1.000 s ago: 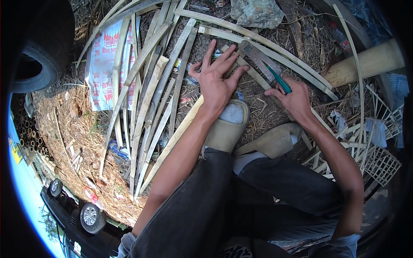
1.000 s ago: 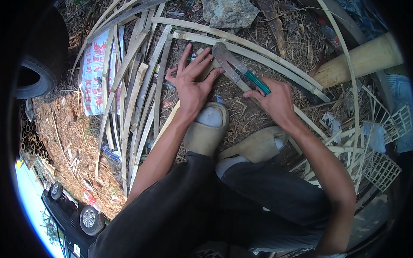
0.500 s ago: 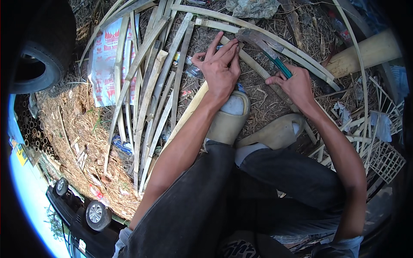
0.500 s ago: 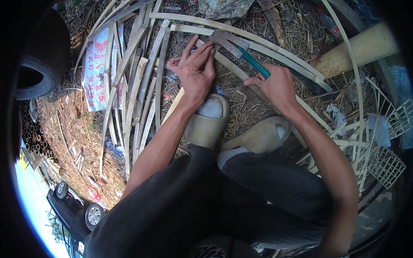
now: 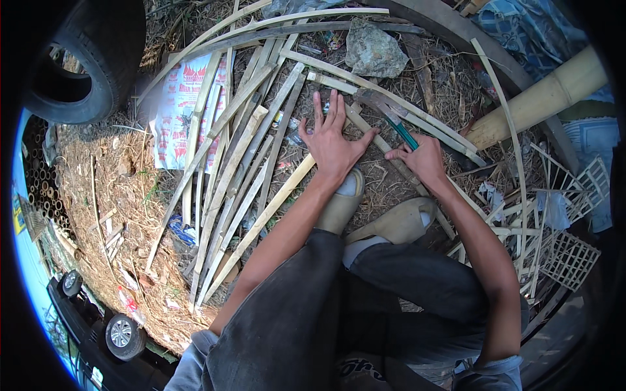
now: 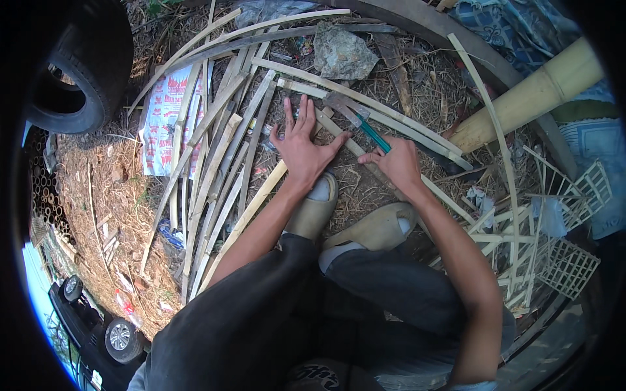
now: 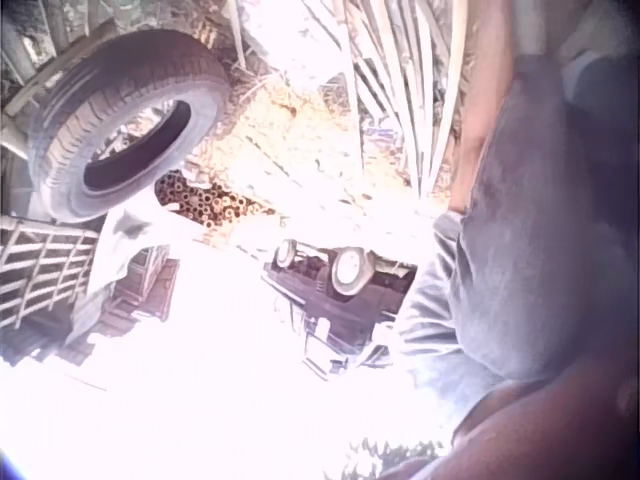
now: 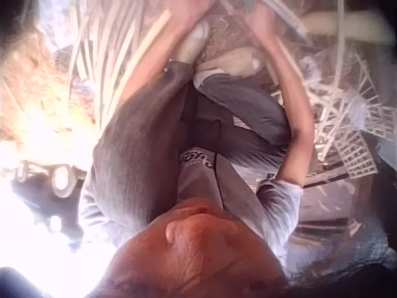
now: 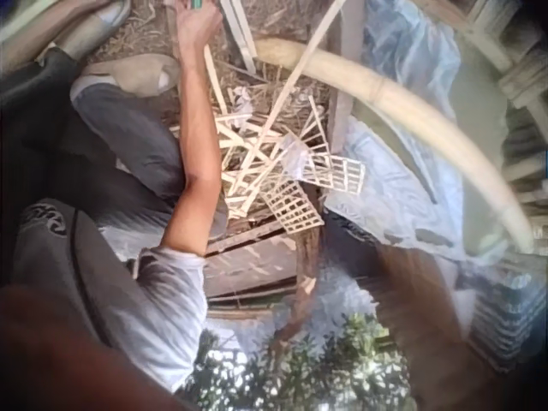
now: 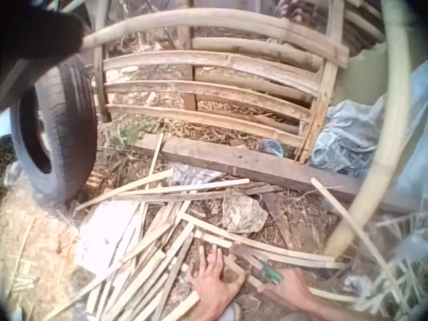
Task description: The person weaves thin bamboo strips together by hand and secures them using a hammer.
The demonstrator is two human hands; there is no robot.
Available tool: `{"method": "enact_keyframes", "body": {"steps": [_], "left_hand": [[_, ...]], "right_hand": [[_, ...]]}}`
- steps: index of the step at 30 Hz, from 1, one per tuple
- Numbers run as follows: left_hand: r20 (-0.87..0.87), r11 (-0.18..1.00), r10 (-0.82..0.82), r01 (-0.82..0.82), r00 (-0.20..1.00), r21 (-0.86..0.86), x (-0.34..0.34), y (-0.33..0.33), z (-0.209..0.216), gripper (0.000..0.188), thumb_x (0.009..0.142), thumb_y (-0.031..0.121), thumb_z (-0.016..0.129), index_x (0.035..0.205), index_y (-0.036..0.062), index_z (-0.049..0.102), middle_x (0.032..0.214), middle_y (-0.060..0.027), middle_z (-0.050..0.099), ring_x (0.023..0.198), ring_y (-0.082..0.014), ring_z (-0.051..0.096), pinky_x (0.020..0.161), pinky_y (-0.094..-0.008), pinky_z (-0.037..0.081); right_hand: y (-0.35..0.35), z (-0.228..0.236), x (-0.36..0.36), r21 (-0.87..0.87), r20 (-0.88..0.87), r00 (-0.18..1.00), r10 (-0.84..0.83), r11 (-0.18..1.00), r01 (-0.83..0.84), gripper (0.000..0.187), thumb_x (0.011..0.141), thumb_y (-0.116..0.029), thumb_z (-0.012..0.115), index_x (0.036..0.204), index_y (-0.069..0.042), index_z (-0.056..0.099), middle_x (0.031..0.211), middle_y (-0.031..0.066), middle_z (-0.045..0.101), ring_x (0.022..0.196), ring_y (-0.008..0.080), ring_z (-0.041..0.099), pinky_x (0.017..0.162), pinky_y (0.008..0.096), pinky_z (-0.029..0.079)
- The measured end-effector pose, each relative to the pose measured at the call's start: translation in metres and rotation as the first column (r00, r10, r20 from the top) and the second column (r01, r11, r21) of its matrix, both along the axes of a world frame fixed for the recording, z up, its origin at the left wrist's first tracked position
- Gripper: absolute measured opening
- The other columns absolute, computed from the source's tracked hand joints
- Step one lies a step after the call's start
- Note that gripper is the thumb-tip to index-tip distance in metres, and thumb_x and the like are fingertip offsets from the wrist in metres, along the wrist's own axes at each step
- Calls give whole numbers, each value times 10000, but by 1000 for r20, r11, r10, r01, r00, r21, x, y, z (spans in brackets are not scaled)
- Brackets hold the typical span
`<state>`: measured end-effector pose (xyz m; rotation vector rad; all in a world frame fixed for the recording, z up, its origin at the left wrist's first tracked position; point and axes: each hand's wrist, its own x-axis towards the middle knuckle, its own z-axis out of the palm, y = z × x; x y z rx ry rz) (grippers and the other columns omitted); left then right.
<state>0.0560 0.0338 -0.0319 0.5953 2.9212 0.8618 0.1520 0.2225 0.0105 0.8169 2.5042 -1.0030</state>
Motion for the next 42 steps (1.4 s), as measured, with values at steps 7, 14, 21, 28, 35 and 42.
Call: {"method": "enact_keyframes", "body": {"steps": [7,14,21,28,35,42], "left_hand": [[31,1000,-19,20,999,-24,0,-5,-2,1056,736,653,825,1541,44,515,1634,-51,485,1593,-277,294,1176,-625,211],[97,1000,-11,11,995,-2,-1,-2,3,1004,724,675,832,1465,36,605,1574,-39,557,1581,-265,318,1184,-631,169],[134,1000,-4,5,991,-2,-4,-4,4,955,740,640,833,1476,76,603,1591,-14,534,1587,-242,297,1185,-651,156],[192,999,-38,42,981,-21,-7,-4,6,943,735,635,835,1485,113,602,1601,5,520,1594,-229,275,1202,-638,126],[216,1000,-2,-3,976,19,-5,-6,6,818,685,460,878,1391,99,681,1579,16,550,1584,-238,315,1201,-625,123],[201,1000,-16,18,980,-9,-8,-7,2,964,697,624,864,1475,116,611,1561,3,569,1584,-226,304,1204,-634,104]], "right_hand": [[1,-9,4,-31,8,998,56,998,-56,604,674,-461,975,683,3,588,553,88,551,522,244,489,566,418,454],[5,24,6,-161,-8,1000,-19,987,17,664,1009,-577,638,814,57,661,586,130,506,594,226,422,597,421,429],[1,49,2,-194,-31,994,105,975,-109,743,1080,-627,450,780,40,577,590,62,463,598,150,461,583,392,437],[-6,52,10,-108,-86,984,155,981,-164,624,1084,-531,509,1051,61,701,574,210,524,554,398,575,608,467,460],[-12,70,1,-110,-106,987,120,985,-132,587,1074,-504,549,1033,62,698,599,273,547,620,486,621,591,492,470],[-14,69,-6,-24,27,983,182,983,-182,619,1077,-538,514,1024,50,700,585,265,554,624,497,629,603,518,481]]}}
